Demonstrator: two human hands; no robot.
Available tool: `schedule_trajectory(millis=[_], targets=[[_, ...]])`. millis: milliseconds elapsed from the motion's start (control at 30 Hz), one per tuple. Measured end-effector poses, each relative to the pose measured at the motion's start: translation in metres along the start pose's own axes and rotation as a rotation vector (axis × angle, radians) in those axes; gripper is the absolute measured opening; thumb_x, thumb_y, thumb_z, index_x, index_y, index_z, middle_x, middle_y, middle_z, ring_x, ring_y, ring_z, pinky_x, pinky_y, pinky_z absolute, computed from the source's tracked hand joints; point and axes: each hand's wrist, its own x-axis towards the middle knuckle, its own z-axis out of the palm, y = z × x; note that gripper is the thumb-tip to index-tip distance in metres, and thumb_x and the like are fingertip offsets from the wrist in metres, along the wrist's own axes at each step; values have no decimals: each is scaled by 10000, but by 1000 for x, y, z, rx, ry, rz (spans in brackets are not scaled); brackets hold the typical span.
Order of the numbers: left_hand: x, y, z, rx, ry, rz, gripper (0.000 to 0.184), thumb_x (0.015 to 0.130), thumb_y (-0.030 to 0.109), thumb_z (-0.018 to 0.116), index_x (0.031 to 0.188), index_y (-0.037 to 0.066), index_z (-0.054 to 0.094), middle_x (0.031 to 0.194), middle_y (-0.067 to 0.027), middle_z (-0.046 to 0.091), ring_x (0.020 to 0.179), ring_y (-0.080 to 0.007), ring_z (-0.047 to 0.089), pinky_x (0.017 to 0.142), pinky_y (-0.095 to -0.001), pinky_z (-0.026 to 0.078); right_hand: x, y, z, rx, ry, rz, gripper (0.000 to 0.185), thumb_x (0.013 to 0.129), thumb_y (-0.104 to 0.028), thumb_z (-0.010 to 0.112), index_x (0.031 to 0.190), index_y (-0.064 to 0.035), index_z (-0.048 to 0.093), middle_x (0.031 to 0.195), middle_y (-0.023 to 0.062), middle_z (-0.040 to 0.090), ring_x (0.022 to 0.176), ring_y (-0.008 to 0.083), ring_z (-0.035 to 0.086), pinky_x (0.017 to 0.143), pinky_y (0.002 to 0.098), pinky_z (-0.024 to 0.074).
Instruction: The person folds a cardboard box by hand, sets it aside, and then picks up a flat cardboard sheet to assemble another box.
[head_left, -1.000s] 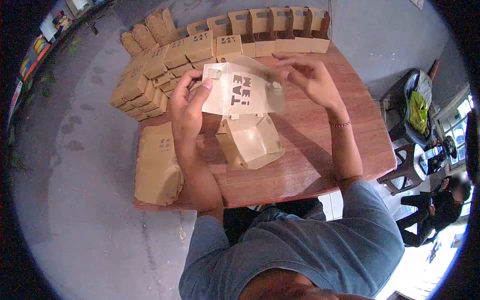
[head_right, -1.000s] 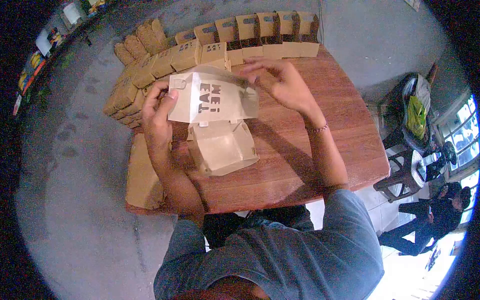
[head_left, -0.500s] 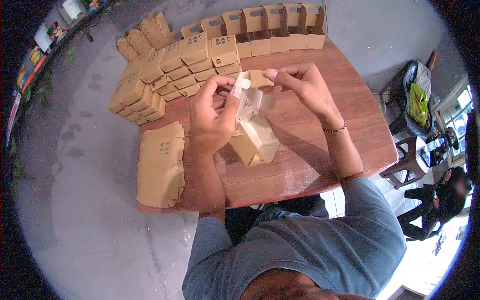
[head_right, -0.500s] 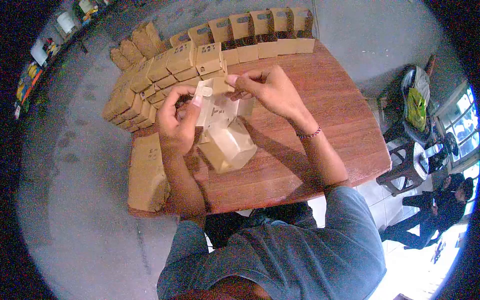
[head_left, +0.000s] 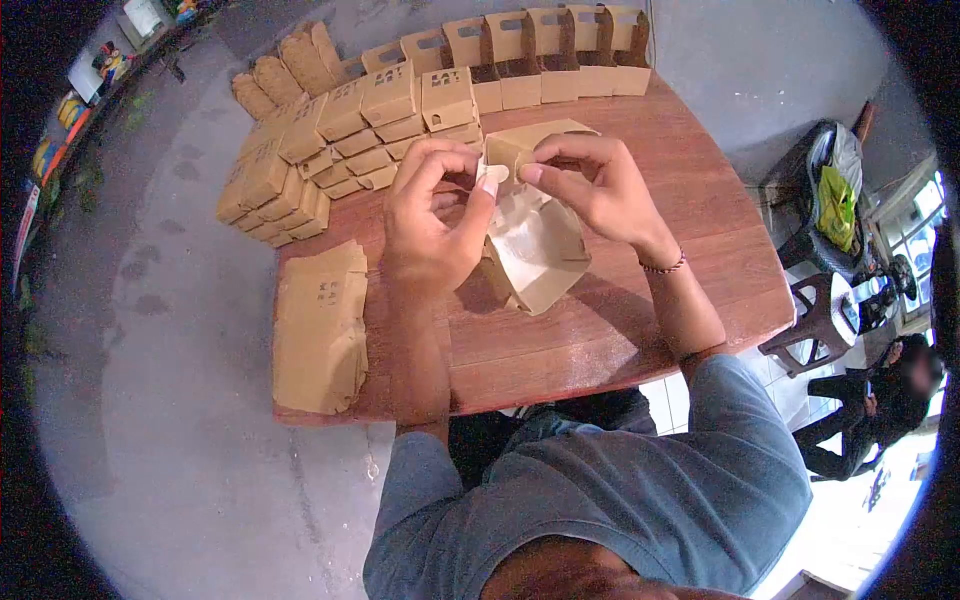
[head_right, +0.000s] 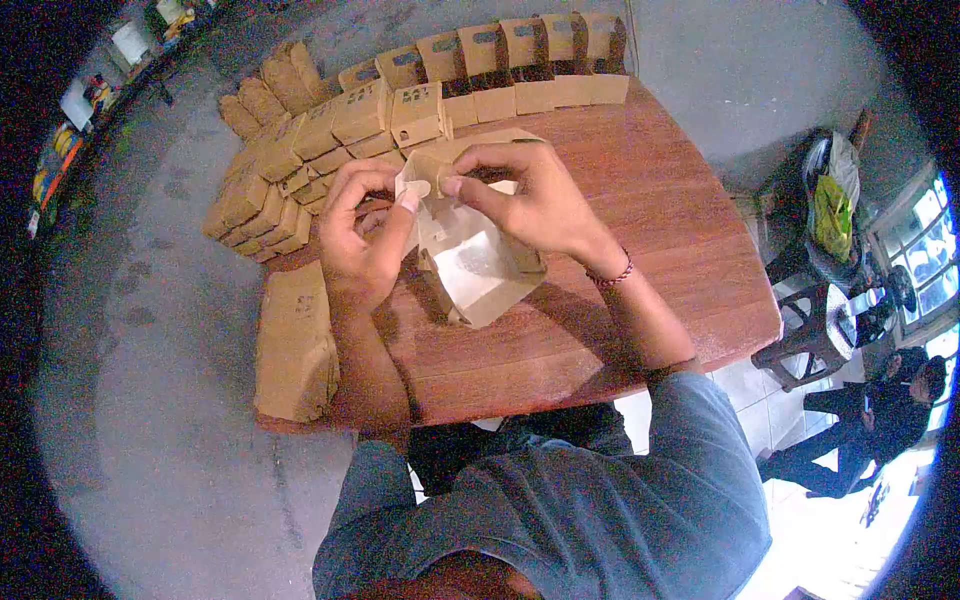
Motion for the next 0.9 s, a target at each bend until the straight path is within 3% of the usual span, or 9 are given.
schedule_trajectory(millis=[200, 433, 500, 900], targets=[[0, -8, 6, 71, 76, 132, 108, 831, 15, 686, 899, -30, 615, 1007, -109, 580, 834, -167, 657, 717, -275, 555, -1, -3, 4, -148, 25, -110, 161, 875, -164, 679, 906, -8, 707, 820, 119, 711, 762, 192, 673, 725, 331, 517], [1, -6, 11, 210, 129, 218, 112, 819, 23, 701, 877, -29, 620, 961, -105, 593, 798, -172, 668, 698, -281, 558, -2, -10, 3, -219, 0, -57, 153, 875, -149, 672, 900, -1, 703, 813, 128, 706, 747, 199, 675, 702, 334, 514], [1, -8, 12, 244, 171, 250, 120, 809, 21, 711, 873, -26, 620, 953, -101, 597, 781, -166, 666, 678, -282, 558, -1, -6, 4, -214, 16, -129, 146, 877, -141, 668, 899, -1, 704, 812, 128, 707, 736, 199, 675, 685, 335, 514], [-1, -4, 24, 271, 285, 216, 127, 763, 22, 759, 832, 7, 654, 933, -105, 639, 834, -199, 660, 735, -309, 540, -3, -9, 3, -213, 29, -105, 146, 884, -139, 663, 906, -1, 705, 817, 140, 707, 731, 203, 676, 671, 330, 514]])
